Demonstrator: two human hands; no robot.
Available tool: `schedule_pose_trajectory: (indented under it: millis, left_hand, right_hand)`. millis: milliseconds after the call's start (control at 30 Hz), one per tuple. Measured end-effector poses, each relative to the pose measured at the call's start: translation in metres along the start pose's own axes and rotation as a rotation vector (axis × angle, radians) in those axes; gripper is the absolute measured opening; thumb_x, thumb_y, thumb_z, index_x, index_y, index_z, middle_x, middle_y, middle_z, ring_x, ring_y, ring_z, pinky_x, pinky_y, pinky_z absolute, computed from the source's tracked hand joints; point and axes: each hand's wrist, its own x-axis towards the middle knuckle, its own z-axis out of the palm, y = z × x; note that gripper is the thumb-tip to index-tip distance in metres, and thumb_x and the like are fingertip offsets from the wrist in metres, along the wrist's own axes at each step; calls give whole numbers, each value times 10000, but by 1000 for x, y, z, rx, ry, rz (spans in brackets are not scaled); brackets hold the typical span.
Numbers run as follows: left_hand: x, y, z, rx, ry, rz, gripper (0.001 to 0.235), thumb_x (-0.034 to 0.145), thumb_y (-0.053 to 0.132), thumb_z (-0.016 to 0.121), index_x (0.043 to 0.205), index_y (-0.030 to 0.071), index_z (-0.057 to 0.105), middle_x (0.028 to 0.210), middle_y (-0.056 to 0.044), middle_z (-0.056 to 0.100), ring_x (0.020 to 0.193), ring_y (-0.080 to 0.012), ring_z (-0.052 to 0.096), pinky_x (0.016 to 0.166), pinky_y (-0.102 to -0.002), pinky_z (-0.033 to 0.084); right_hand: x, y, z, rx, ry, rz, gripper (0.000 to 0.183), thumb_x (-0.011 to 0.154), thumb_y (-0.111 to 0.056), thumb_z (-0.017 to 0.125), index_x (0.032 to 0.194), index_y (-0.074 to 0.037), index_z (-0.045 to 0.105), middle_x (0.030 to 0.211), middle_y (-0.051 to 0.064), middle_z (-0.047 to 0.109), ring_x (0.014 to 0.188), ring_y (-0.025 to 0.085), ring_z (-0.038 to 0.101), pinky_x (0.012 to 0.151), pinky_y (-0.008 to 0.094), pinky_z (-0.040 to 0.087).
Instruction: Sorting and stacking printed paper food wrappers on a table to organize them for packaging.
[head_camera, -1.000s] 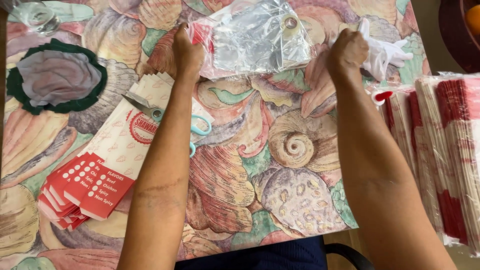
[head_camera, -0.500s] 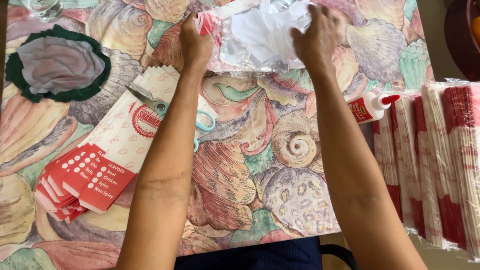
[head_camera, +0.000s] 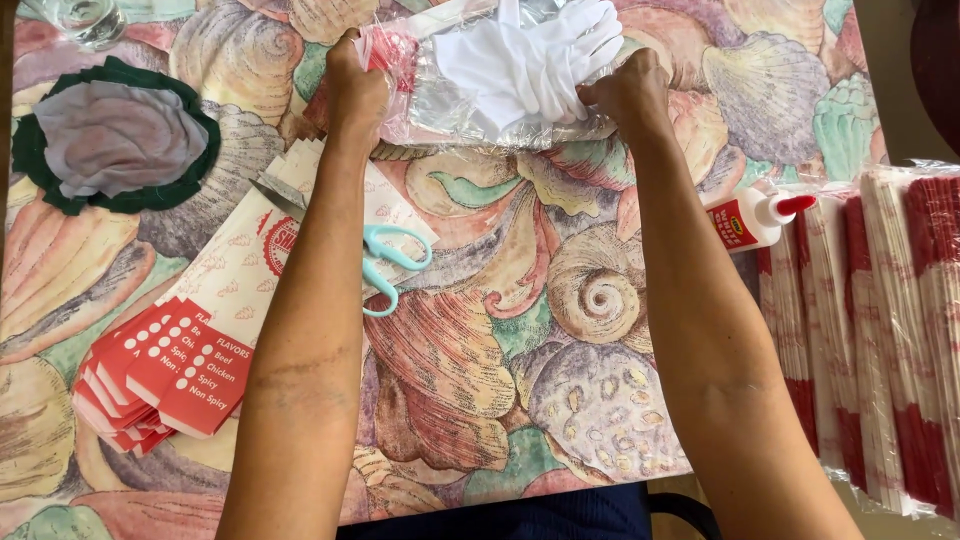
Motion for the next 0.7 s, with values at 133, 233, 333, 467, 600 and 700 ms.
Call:
schedule_pose_trajectory:
  millis: [133,233,333,467,600,700]
  left_hand:
    - [8,-6,-1,-37,-11,21,807,836,-281,356,1571,44,288,1680,-195,199,1520,-370,373,764,-104,675]
    - [9,-8,2,-86,8,43,782,838,-272,360,1557,34,336,1630,-225,347,1152,-189,753,604,-106,620]
    - [3,-1,0,-79,0,42,783,818,-287,339,1539,17,345,1638,-226,304,1421,-339,546,755,-125,685]
    - [11,-9,0,-130,-6,46,811,793,-310,314,1544,-3,321,1639,-234,260,1515,-384,312,1189,-354,496]
    - [14,-6,1,-168,-30,29,852,769,-341,278,1557,-17,287,1655,-252,182,1534,-405,229,1238,-392,389]
    - [6,3,-4,-129,-33,-5,832,803,-311,308,1572,5,281,1672,-236,176,1516,-377,344,934,-242,467]
  right_hand:
    - [4,-1,-2,94,-5,-43,579,795,-118,887,1209,-60,486,1024,22,592,943,181,594,760,307,600]
    - [-10,-8,-10,288,-17,-33,446,828,-3,840,1001,-165,461,959,-8,605,859,118,643,699,258,587]
    - [-11,-5,-10,404,-40,51,500,789,19,872,1019,-145,459,971,3,643,921,136,677,779,232,638]
    - [1,-2,-4,167,-1,-34,347,844,-54,883,741,-126,560,707,-3,646,607,102,549,526,293,507]
    - [4,-6,-6,60,-36,-55,525,835,-17,735,1287,1,467,1036,87,630,851,203,661,542,294,598]
    - [11,-1,0,9,-46,-138,453,820,10,643,1247,10,490,1014,98,619,828,220,649,489,327,555]
